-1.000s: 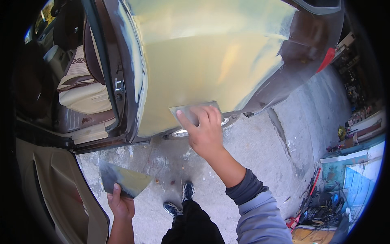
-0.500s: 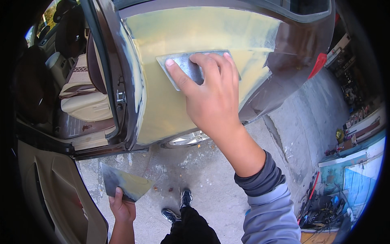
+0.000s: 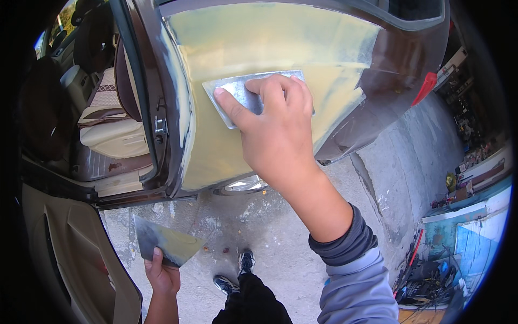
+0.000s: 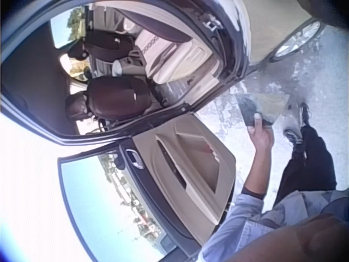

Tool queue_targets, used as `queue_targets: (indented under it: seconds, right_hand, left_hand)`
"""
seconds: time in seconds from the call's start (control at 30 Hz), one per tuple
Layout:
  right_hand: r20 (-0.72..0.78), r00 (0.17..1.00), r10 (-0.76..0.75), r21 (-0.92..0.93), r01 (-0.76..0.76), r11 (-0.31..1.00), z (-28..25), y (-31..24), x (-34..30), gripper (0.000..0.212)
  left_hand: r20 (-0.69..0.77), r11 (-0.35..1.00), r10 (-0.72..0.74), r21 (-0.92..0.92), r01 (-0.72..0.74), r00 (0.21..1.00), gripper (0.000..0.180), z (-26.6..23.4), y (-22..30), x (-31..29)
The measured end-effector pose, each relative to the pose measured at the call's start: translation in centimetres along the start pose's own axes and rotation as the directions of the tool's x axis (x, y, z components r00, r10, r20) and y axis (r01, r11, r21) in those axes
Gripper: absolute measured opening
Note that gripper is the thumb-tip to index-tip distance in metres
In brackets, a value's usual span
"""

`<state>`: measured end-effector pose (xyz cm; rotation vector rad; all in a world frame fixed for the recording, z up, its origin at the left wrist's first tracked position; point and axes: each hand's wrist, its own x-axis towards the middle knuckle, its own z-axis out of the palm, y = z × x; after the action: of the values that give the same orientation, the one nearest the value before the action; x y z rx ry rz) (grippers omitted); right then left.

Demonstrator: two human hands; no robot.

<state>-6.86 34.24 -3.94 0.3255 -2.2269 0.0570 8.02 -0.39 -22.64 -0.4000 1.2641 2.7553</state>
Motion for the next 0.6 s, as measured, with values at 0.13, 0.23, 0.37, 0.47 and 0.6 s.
queue_targets:
  seconds: [0.13,0.23,0.37,0.47,0.6]
  right_hand:
    - [0.0,1.0,0.003,-0.001,-0.003,1.0,1.3,-0.4,-1.9,0.053]
    - [-0.015,1.0,-0.007,-0.002,0.007,1.0,2.3,-0.6,-3.5,0.066]
    - [-0.008,1.0,0.02,-0.002,-0.02,1.0,3.6,-1.1,-5.6,0.066]
    - [0.01,1.0,0.03,0.003,-0.03,1.0,4.4,-1.5,-7.1,0.062]
    - [0.021,1.0,0.02,0.027,-0.021,0.999,5.8,-1.9,-9.2,0.057]
  left_hand:
    - [-0.007,1.0,0.003,0.015,-0.003,1.0,0.038,-0.3,0.0,0.2]
    - [-0.021,1.0,0.006,0.024,-0.006,1.0,0.037,-0.7,-0.1,0.3]
    - [-0.024,0.999,-0.004,0.035,0.005,1.0,0.036,-1.0,-0.2,0.3]
    - [-0.025,0.999,0.0,0.033,0.0,1.0,0.036,-1.2,-0.2,0.4]
    - [-0.03,0.999,0.002,0.039,-0.001,1.0,0.036,-1.3,-0.2,0.5]
